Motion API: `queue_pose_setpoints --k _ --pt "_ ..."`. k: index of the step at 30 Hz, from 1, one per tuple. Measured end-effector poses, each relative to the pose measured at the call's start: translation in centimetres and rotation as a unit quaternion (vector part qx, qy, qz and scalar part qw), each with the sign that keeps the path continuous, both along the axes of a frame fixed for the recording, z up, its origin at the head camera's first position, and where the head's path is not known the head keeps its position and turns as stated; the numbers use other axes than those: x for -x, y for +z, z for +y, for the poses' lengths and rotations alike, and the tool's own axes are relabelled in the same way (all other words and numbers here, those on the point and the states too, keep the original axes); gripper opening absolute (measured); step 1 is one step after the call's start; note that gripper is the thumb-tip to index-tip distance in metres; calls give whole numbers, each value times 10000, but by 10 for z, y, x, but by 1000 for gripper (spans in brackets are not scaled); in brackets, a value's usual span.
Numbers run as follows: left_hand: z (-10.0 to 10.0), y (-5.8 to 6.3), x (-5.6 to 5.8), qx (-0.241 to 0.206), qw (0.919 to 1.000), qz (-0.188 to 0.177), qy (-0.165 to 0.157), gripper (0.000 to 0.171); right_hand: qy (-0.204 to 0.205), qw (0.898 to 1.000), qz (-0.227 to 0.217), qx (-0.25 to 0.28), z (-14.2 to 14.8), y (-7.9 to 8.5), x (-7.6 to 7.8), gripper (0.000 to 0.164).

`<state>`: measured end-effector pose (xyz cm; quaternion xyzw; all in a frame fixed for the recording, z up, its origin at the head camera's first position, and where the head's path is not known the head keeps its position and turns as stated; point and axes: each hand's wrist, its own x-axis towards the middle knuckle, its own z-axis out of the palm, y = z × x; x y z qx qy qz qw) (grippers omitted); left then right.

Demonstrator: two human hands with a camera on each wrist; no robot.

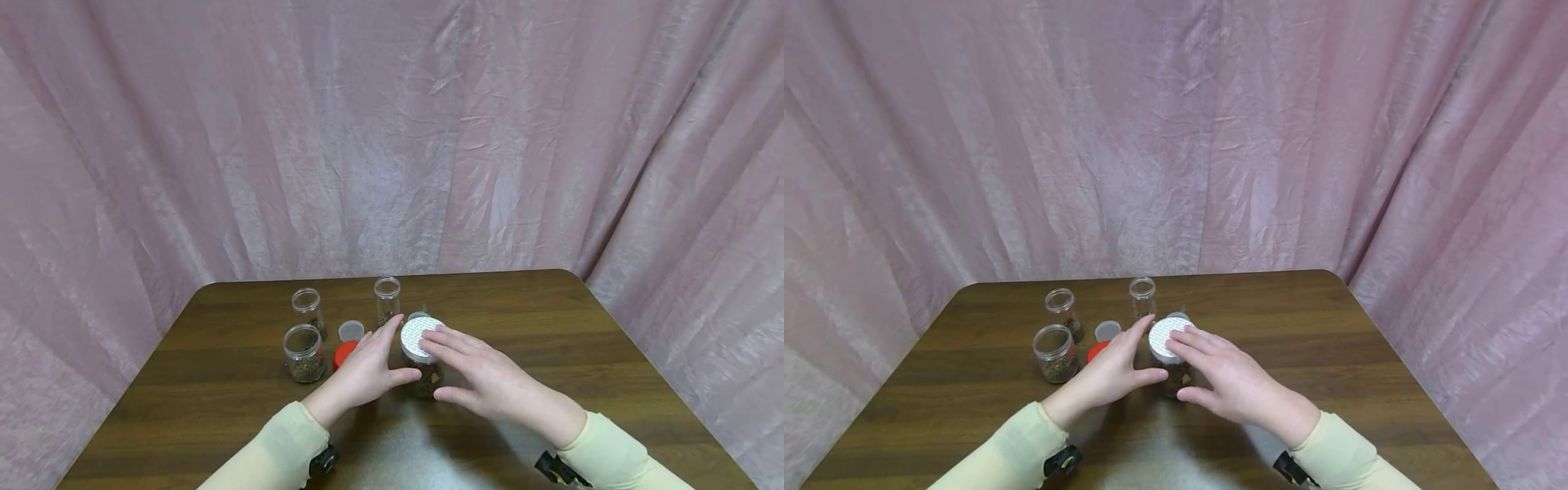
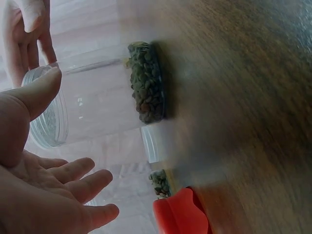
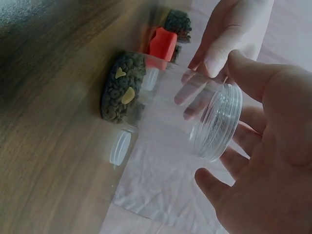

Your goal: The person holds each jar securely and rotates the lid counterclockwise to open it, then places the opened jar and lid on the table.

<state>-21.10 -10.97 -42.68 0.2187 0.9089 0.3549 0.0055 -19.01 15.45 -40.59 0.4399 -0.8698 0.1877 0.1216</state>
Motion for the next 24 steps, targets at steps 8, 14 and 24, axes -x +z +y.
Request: queue_pose_setpoints --k 8,14,24 --pt "-1 -1 -1 -69 9999 -75 -67 102 -305 9995 67 47 9 -1 0 81" --pt "-1 -3 1 -37 9999 -86 -39 103 -421 9991 75 58 15 -4 1 78" --pt "2 -4 1 -36 9999 8 -155 101 -324 9992 137 177 14 -10 -2 82"
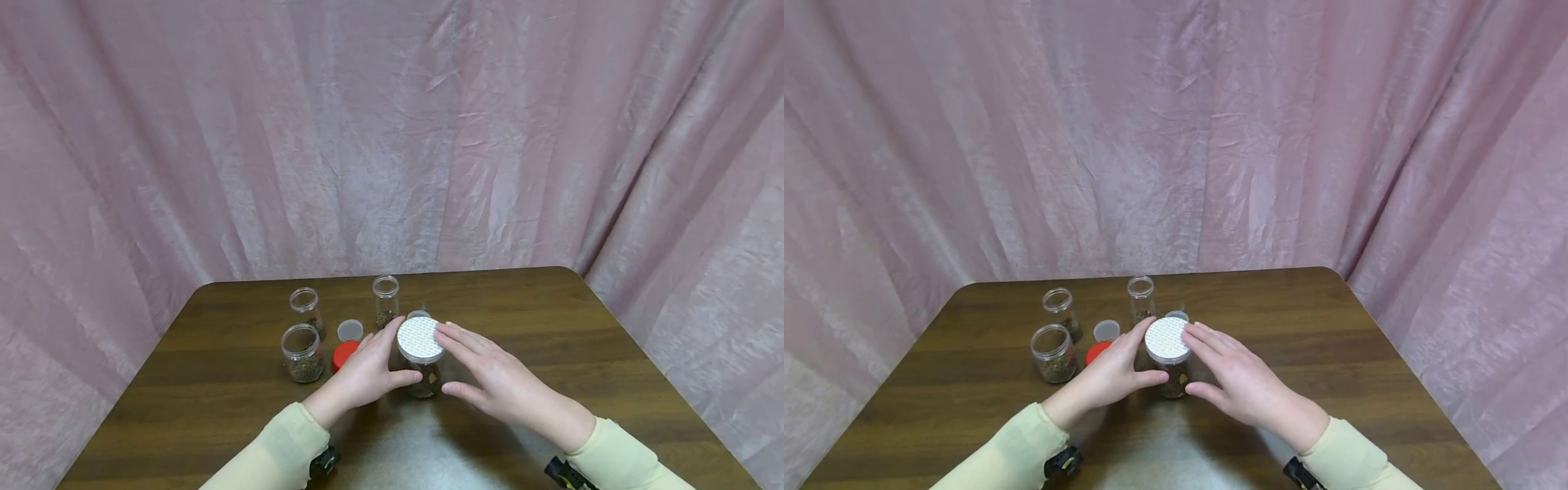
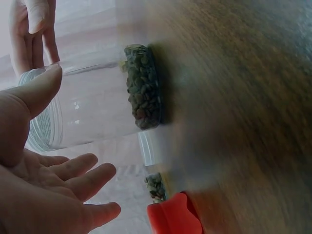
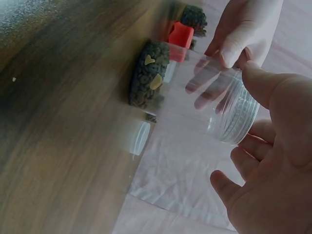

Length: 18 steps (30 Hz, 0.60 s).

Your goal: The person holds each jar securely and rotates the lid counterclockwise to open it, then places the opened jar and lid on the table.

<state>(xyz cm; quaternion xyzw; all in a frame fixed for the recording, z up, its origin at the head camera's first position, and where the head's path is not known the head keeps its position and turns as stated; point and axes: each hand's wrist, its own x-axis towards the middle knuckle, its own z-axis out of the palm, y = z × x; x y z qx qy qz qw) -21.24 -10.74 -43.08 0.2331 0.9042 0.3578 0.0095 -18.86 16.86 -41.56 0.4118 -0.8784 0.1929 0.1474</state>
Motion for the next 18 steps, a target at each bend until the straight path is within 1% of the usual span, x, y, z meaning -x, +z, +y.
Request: queue_pose_setpoints --k 4,11,18 --pt "-1 -2 0 3 10000 40 -33 99 9 10000 -1 4 -1 -1 -1 82" --pt "0 -4 1 -183 9997 110 -104 97 -32 10000 -32 -21 -4 -1 -2 82" --pt "4 -5 1 -263 9996 64 63 95 -67 9999 -141 -14 -4 0 -4 83"
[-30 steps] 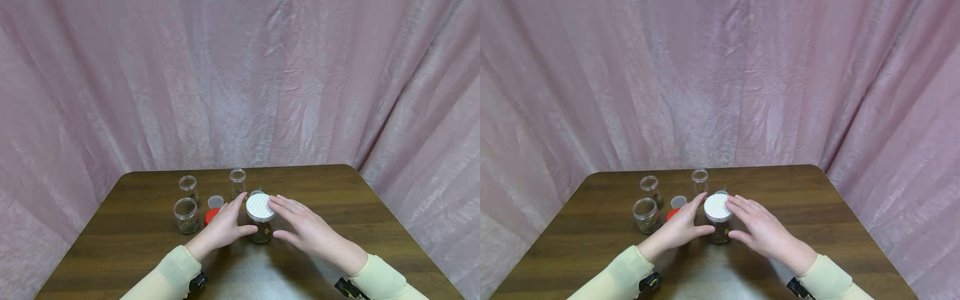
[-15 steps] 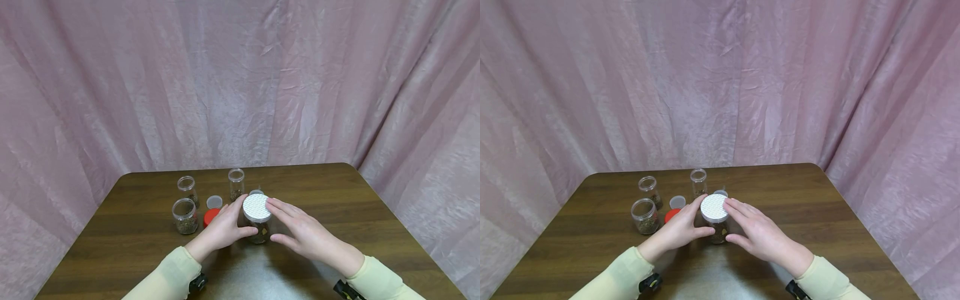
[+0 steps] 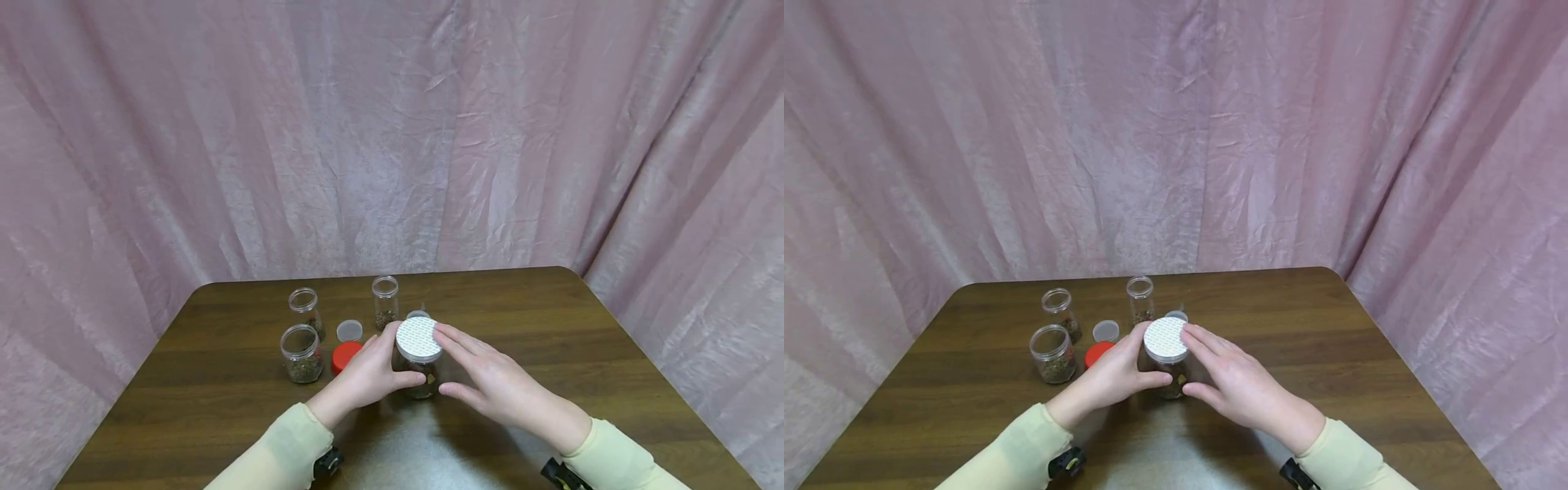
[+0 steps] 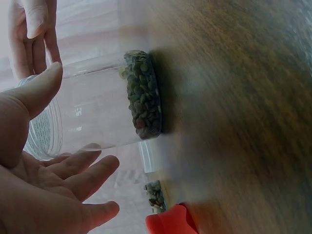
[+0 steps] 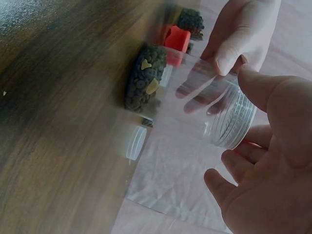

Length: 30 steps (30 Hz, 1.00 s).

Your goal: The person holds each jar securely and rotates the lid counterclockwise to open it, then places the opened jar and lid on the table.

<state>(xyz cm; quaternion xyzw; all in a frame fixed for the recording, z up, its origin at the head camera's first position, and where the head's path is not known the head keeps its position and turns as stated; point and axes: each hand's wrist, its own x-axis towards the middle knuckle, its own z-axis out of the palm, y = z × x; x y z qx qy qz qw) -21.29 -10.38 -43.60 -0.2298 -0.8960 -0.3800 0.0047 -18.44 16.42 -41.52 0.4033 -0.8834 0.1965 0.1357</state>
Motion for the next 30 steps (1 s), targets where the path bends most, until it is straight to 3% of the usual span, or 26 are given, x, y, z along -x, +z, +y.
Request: queue_pose_setpoints --k 7,14,20,30 --pt "1 1 -1 147 9998 61 140 89 35 9999 -137 38 0 0 0 82" --pt "-4 8 3 215 9996 190 -62 85 60 9996 -262 92 0 0 0 82" --pt "-8 17 4 185 9998 -3 -68 83 44 9994 -329 101 0 -1 0 81" --pt "-8 17 3 285 9995 15 -149 95 43 9987 -480 141 1 -4 -1 79"
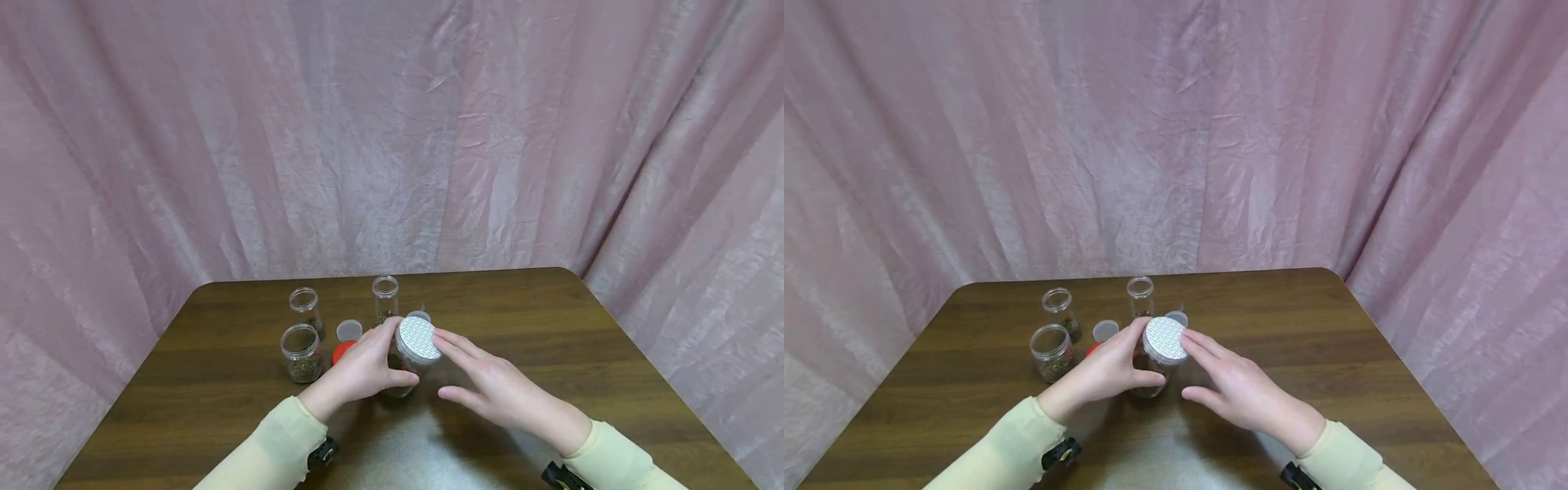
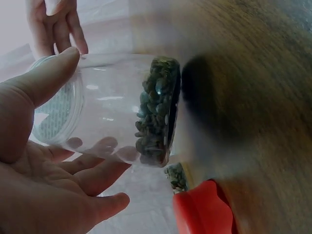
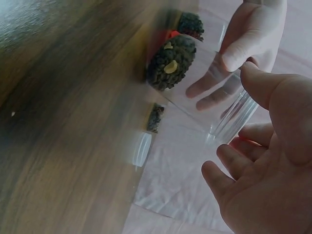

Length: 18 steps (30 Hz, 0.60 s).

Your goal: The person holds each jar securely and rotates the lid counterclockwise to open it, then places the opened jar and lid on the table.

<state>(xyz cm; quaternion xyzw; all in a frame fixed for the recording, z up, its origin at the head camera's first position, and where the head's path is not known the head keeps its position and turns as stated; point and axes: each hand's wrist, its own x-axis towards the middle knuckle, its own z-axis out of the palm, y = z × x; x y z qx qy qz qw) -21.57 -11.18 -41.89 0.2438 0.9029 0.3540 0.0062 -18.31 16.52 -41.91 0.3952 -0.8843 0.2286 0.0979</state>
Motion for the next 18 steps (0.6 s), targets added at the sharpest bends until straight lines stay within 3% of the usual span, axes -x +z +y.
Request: queue_pose_setpoints --k 11,18 --pt "-1 -5 0 100 9999 81 70 101 -12 9999 -151 8 -6 2 1 81" --pt "-3 -4 1 227 9995 182 103 94 -41 9995 -313 68 -7 -1 3 82"
